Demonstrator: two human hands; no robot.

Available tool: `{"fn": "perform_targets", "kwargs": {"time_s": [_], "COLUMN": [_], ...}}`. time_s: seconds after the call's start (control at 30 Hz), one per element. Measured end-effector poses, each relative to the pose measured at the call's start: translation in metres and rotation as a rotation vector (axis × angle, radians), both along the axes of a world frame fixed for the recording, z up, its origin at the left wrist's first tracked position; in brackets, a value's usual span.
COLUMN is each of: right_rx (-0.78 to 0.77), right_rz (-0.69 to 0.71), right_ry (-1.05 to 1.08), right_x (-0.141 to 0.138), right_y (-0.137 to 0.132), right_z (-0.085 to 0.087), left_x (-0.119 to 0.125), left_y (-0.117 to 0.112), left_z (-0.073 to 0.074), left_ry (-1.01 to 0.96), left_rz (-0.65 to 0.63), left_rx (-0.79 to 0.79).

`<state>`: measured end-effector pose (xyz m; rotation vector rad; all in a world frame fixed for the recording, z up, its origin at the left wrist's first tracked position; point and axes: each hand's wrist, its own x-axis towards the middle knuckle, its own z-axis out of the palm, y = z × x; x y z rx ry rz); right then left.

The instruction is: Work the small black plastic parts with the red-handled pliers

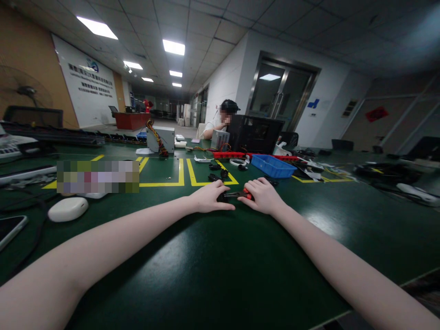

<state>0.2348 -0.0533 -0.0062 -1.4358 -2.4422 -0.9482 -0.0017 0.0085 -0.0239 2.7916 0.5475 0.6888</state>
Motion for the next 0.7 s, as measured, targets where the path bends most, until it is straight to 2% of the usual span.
{"fn": "perform_targets", "kwargs": {"time_s": [0.3, 0.7], "right_rx": [-0.05, -0.289], "right_rz": [-0.009, -0.053], "right_ry": [0.02, 0.087], "right_x": [-0.0004, 0.0], "right_y": [0.0004, 0.0015], "right_z": [0.0005, 0.0035], "left_x": [-0.0006, 0.0], "left_y": [-0.0014, 0.0019], "left_z": [0.0033, 0.0005], "left_ry": [0.039, 0.041], "left_rz": [-0.008, -0.019], "left_rx": [0.03, 0.055]}}
